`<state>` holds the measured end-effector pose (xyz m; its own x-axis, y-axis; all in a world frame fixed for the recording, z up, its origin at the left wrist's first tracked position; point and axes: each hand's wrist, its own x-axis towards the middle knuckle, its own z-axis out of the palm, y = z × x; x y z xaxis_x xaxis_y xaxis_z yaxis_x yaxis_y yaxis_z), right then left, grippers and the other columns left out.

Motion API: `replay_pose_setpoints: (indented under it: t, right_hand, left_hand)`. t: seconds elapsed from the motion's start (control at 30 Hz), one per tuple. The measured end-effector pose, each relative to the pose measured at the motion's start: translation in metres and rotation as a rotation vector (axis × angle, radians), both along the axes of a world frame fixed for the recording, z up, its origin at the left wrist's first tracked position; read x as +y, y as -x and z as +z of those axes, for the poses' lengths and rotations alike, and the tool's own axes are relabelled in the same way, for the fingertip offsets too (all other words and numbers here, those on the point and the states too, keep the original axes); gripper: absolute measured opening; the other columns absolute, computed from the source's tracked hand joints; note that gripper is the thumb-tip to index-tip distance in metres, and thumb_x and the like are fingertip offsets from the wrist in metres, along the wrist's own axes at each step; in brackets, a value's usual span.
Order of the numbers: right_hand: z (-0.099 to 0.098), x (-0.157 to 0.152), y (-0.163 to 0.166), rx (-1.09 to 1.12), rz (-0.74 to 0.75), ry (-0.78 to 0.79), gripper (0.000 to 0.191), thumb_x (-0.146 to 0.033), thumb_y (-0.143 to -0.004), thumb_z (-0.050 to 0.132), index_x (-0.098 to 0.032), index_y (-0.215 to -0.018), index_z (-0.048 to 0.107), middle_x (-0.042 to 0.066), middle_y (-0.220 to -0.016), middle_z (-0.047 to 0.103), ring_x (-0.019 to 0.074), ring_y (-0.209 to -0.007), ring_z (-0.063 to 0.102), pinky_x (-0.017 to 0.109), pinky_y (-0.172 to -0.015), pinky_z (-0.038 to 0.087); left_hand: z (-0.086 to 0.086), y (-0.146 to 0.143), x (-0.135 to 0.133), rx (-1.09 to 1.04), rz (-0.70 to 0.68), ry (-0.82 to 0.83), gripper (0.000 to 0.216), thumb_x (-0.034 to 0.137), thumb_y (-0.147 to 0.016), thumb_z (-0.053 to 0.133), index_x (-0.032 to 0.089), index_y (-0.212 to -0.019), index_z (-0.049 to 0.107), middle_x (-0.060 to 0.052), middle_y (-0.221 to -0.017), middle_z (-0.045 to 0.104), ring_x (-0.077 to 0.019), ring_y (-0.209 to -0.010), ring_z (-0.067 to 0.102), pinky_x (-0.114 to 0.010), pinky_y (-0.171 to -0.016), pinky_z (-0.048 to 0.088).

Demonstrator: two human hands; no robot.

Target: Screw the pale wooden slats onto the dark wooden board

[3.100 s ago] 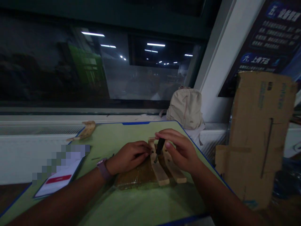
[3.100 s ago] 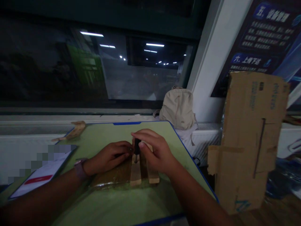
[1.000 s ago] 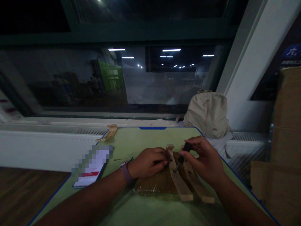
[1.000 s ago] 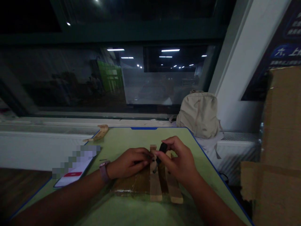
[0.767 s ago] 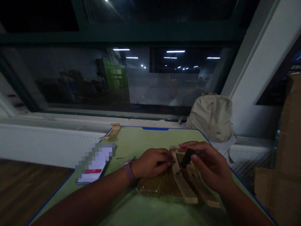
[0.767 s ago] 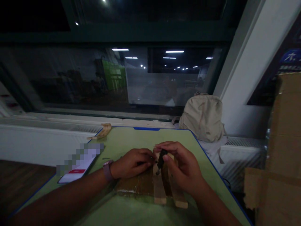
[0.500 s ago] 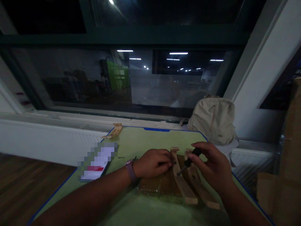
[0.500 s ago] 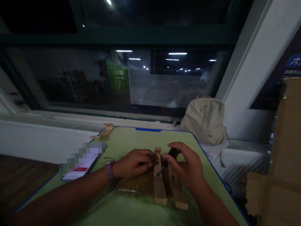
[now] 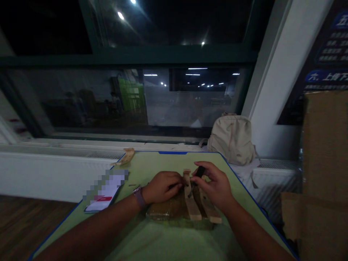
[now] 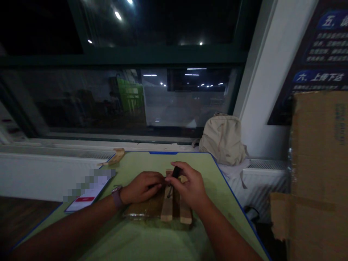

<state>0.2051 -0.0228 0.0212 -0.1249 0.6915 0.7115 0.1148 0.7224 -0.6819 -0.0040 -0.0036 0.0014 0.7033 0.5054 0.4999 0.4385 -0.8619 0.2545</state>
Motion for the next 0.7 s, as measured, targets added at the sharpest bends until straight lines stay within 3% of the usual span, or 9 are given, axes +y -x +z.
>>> replay_pose_setpoints:
  t: [0.13,0.27,0.5,0.7]
  right_hand:
    - [0.003,0.009,-0.004,0.287,-0.137,0.028,0.026,-0.028,-0.077,0.073,-0.022,-0.097,0.056,-0.001,-0.074,0.07,0.016,-0.065,0.071,0.027,-0.06,0.058]
    - [0.006,0.017,-0.011,0.397,-0.189,0.067,0.025,-0.033,-0.08,0.071,-0.021,-0.095,0.056,-0.001,-0.069,0.069,0.0167,-0.062,0.071,0.027,-0.057,0.058]
    - [0.006,0.019,-0.012,0.403,-0.165,0.113,0.027,-0.038,-0.08,0.07,-0.019,-0.095,0.058,0.0,-0.067,0.069,0.0164,-0.058,0.07,0.029,-0.057,0.058]
    - [0.006,0.017,-0.011,0.357,-0.156,0.119,0.026,-0.038,-0.079,0.07,-0.019,-0.093,0.06,0.0,-0.063,0.068,0.0153,-0.054,0.068,0.027,-0.051,0.057]
  left_hand:
    - [0.004,0.004,0.003,-0.027,0.131,-0.017,0.03,0.028,-0.095,0.039,0.016,-0.088,0.065,-0.006,-0.081,0.068,-0.0151,-0.076,0.064,-0.024,-0.071,0.048]
    - [0.02,0.033,0.016,-0.056,0.313,-0.034,0.034,0.033,-0.096,0.037,0.016,-0.09,0.065,-0.007,-0.087,0.069,-0.0154,-0.082,0.064,-0.025,-0.074,0.048]
    - [0.051,0.146,0.05,0.111,0.627,-0.022,0.035,0.042,-0.088,0.046,0.016,-0.096,0.068,-0.009,-0.102,0.071,-0.0238,-0.1,0.061,-0.037,-0.097,0.043]
    - [0.046,0.236,0.051,0.222,0.886,0.06,0.05,0.055,-0.085,0.046,0.015,-0.106,0.067,-0.013,-0.113,0.069,-0.0286,-0.11,0.06,-0.04,-0.102,0.039]
